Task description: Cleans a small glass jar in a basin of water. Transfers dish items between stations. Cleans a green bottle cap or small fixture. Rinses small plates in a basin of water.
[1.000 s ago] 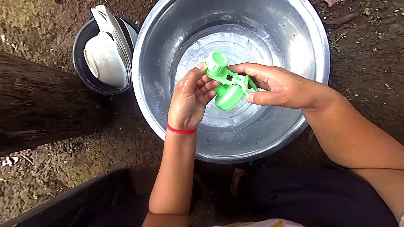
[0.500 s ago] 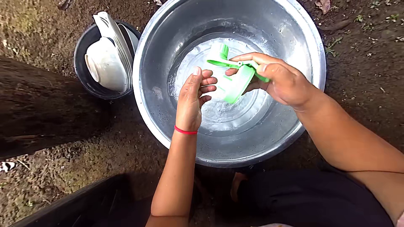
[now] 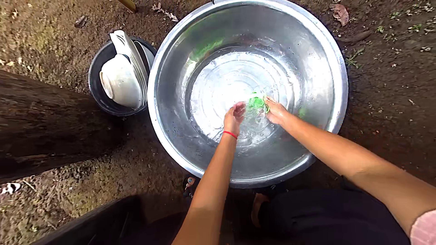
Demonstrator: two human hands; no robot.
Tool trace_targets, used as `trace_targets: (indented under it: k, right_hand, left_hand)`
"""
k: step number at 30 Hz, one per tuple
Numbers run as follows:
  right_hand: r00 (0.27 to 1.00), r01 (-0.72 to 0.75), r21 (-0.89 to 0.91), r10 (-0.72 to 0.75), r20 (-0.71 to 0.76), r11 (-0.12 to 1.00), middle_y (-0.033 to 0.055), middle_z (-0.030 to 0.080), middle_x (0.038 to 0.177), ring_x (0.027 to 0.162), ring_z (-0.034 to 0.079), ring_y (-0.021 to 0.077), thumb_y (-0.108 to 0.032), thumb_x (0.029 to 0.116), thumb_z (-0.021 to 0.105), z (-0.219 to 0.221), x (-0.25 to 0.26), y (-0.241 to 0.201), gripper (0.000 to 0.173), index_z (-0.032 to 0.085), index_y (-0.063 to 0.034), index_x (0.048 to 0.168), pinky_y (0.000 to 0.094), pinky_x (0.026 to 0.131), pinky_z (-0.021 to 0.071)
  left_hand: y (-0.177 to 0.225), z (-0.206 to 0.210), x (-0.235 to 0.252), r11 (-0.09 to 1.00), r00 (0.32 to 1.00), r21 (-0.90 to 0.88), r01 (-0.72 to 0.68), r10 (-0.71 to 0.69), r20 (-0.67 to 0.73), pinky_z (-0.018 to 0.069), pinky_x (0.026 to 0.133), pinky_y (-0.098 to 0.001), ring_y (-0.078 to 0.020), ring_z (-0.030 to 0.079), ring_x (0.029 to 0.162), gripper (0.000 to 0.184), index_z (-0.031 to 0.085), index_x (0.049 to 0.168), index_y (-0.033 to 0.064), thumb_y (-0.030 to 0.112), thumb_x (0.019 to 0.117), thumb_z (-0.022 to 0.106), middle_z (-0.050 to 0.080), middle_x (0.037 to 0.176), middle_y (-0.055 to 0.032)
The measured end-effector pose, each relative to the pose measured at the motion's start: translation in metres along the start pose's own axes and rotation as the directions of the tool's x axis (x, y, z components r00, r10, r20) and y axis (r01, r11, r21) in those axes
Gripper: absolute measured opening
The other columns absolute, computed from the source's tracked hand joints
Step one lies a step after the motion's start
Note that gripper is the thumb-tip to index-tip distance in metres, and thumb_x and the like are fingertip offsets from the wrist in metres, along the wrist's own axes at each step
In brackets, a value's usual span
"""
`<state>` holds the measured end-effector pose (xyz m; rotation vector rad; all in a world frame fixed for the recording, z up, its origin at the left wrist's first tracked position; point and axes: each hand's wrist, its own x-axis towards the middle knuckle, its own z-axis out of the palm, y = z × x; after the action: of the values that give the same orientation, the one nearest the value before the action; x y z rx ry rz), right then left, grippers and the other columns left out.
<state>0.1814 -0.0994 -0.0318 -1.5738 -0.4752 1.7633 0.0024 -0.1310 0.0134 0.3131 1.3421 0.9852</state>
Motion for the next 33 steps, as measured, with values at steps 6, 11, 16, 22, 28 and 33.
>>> trace_targets:
  k: [6, 11, 16, 22, 28, 33]
  right_hand:
    - [0.989, 0.077, -0.065, -0.085, -0.121, 0.995, 0.0213, 0.052, 0.140, 0.099, 0.068, 0.0260, -0.012, 0.1122, 0.030, 0.004, 0.009, 0.014, 0.046, 0.030, -0.0134, 0.158, 0.0385, 0.082, 0.0571]
    - [0.998, 0.012, -0.240, 0.002, 0.057, 0.971, 0.0211, 0.059, 0.128, 0.100, 0.065, 0.0257, -0.012, 0.1121, 0.031, 0.038, -0.017, 0.024, 0.040, 0.040, -0.0034, 0.150, 0.0430, 0.085, 0.0559]
    - [0.934, -0.104, -0.320, 0.203, 0.294, 0.942, 0.0093, 0.065, 0.104, 0.085, 0.067, 0.0153, -0.018, 0.1125, 0.033, 0.029, -0.024, 0.006, 0.034, 0.046, -0.0036, 0.141, 0.0324, 0.076, 0.0576]
    - [0.916, 0.131, -0.385, 0.037, 0.399, 0.914, 0.0152, 0.055, 0.141, 0.119, 0.060, 0.0222, -0.029, 0.1135, 0.025, 0.004, -0.002, -0.030, 0.046, 0.046, -0.0023, 0.145, 0.0402, 0.099, 0.0503]
    - [0.952, 0.079, -0.218, -0.009, 0.305, 0.973, 0.0164, 0.058, 0.130, 0.114, 0.061, 0.0191, -0.024, 0.1134, 0.030, 0.022, -0.011, -0.035, 0.043, 0.044, 0.0037, 0.143, 0.0360, 0.099, 0.0519]
    - [0.995, -0.013, -0.146, 0.028, 0.096, 0.989, 0.0231, 0.049, 0.144, 0.126, 0.056, 0.0319, -0.024, 0.1130, 0.036, 0.023, -0.010, -0.004, 0.043, 0.040, -0.0016, 0.149, 0.0473, 0.101, 0.0518]
  left_hand:
    - [-0.035, -0.051, 0.021, 0.997, 0.750, 0.054, 0.062, -0.011, -0.662, 0.0455, 0.104, -0.0484, -0.0289, 0.056, 0.125, 0.047, 0.053, 0.143, 0.0026, 0.035, 0.1127, 0.037, 0.058, 0.140, -0.0192]
    - [-0.031, 0.004, 0.012, 0.875, 0.979, 0.439, -0.204, 0.196, 0.064, 0.0417, 0.111, -0.0423, -0.0274, 0.055, 0.131, 0.040, 0.051, 0.142, -0.0065, 0.012, 0.1108, 0.036, 0.059, 0.140, -0.0220]
    - [0.002, -0.004, -0.001, 0.008, 0.891, 0.919, -0.394, 0.248, 0.380, 0.0302, 0.116, -0.0612, -0.0371, 0.056, 0.130, 0.039, 0.061, 0.140, 0.0080, 0.021, 0.1031, 0.060, 0.064, 0.134, -0.0178]
    - [0.032, -0.017, -0.012, 0.864, 0.940, 0.422, -0.273, 0.146, 0.310, 0.0483, 0.103, -0.0447, -0.0272, 0.061, 0.117, 0.038, 0.052, 0.143, -0.0022, 0.014, 0.1109, 0.040, 0.060, 0.135, -0.0220]
    - [0.008, -0.048, 0.005, 0.664, 0.923, 0.741, -0.096, 0.337, -0.183, 0.0324, 0.112, -0.0690, -0.0446, 0.049, 0.137, 0.040, 0.060, 0.141, 0.0029, 0.023, 0.1069, 0.052, 0.058, 0.143, -0.0245]
    - [-0.048, -0.032, 0.000, 0.985, 0.878, -0.142, 0.100, -0.155, -0.453, 0.0494, 0.089, -0.0341, -0.0157, 0.059, 0.104, 0.039, 0.050, 0.133, 0.0029, 0.028, 0.1118, 0.029, 0.060, 0.122, -0.0091]
